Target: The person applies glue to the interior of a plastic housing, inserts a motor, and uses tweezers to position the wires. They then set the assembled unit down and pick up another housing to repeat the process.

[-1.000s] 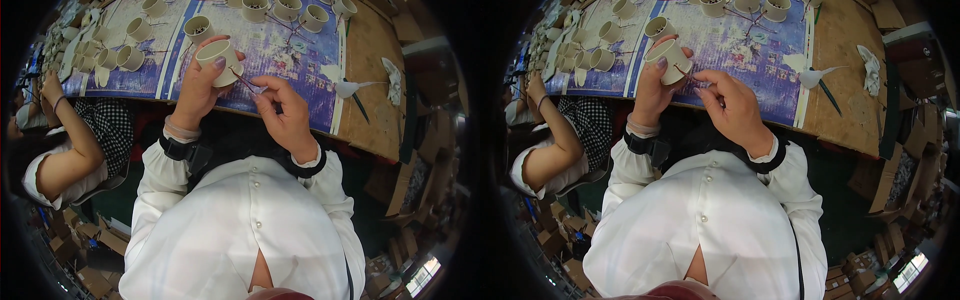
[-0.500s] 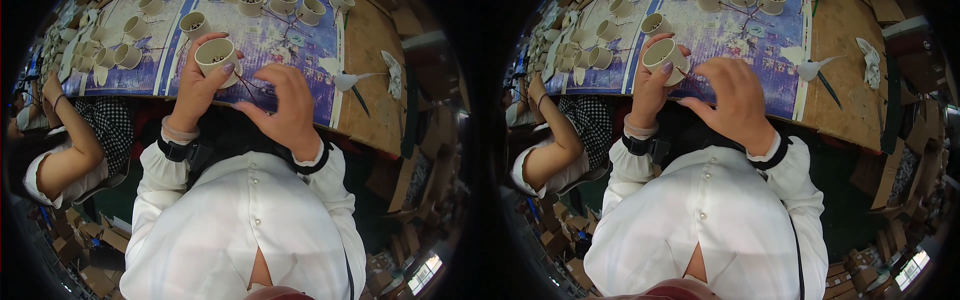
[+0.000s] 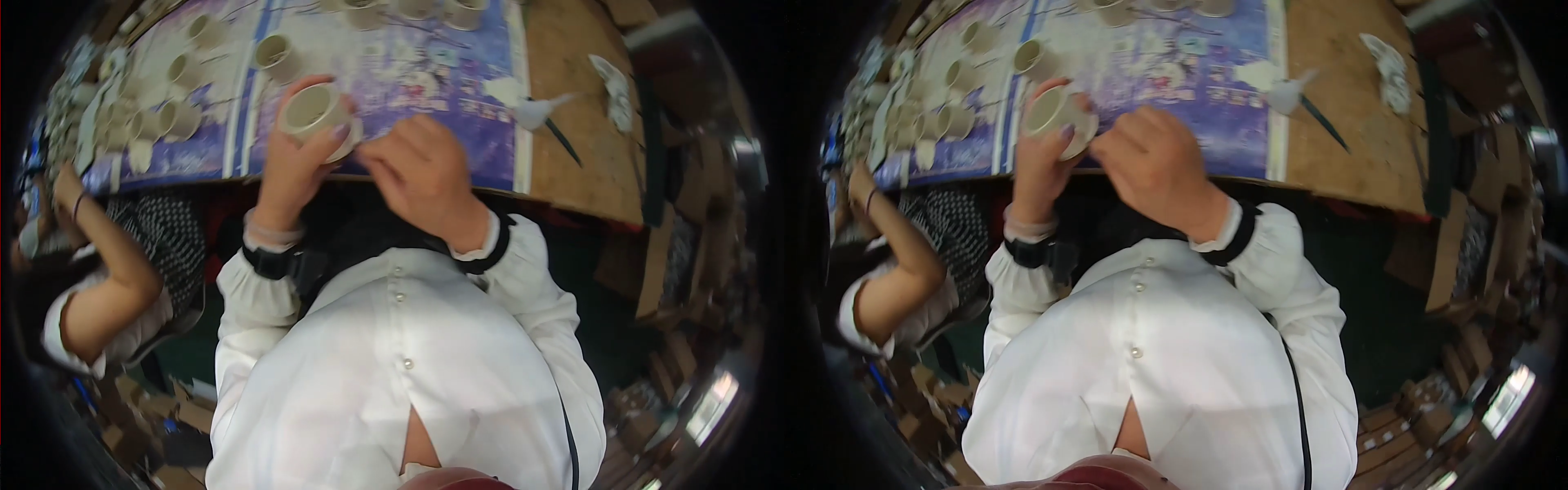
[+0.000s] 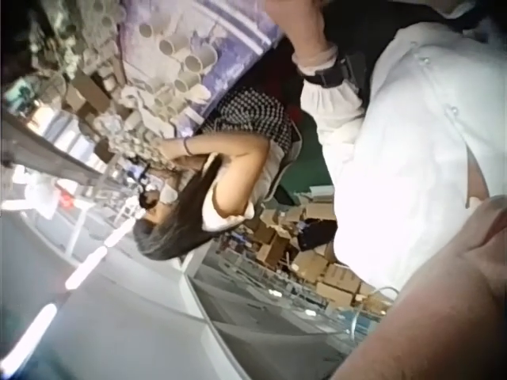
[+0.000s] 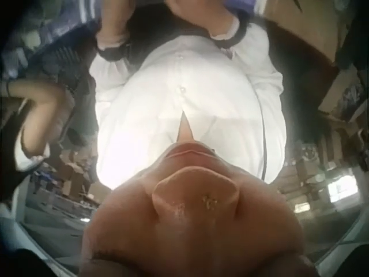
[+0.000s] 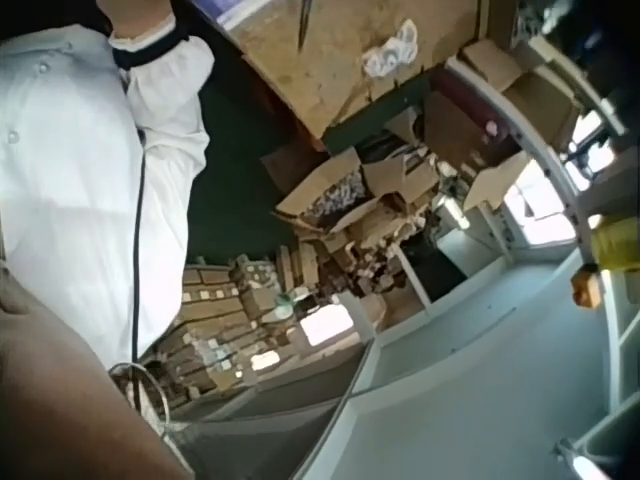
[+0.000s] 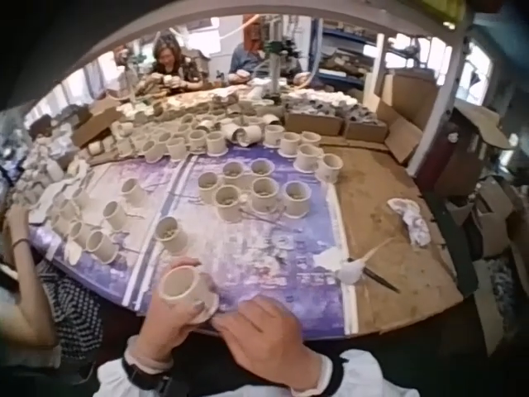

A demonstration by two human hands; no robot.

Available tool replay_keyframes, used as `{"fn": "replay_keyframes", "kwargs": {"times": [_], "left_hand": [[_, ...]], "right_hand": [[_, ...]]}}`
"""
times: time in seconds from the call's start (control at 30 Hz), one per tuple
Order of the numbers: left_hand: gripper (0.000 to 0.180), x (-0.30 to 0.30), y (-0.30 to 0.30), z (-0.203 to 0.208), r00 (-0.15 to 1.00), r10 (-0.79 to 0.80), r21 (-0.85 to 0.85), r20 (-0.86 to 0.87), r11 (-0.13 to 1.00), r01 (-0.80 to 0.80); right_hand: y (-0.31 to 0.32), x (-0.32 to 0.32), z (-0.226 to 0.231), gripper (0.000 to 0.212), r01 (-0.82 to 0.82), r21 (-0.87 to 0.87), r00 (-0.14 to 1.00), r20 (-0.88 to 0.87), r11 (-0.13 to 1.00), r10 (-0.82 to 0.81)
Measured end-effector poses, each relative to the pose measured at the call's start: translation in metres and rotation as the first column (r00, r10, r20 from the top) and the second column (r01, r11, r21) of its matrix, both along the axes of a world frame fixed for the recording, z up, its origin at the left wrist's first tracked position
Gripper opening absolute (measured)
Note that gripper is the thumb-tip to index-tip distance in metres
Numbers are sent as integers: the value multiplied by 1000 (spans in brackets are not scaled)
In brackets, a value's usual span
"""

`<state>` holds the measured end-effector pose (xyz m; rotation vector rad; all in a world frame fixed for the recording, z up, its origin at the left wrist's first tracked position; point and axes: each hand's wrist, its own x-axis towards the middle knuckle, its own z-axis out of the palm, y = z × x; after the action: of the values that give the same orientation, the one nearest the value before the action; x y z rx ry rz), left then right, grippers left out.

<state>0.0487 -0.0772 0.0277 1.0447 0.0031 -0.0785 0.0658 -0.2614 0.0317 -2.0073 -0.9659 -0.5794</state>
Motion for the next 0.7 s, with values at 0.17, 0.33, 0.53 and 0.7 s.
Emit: {"fn": "replay_keyframes", "kwargs": {"times": [0.17, 0.33, 0.53, 0.7], "left_hand": [[58, -5, -3, 0, 974, 52, 457, 221, 877, -151], [52, 0, 1, -9, 923, 127, 564, 364, 758, -327], [50, 0, -20, -11, 955, 23, 714, 295, 659, -236], [50, 6, -7, -15, 867, -21, 836, 497, 278, -472]], "right_hand": [[-15, -10, -2, 18, -71, 48, 996, -51, 996, 73], [-101, -20, 18, 12, 148, 16, 955, -262, 989, -139], [-184, 23, 2, 14, 510, -401, 816, -55, 761, -576], [-196, 26, 4, 18, 441, -646, 813, -5, 623, -582]]}}
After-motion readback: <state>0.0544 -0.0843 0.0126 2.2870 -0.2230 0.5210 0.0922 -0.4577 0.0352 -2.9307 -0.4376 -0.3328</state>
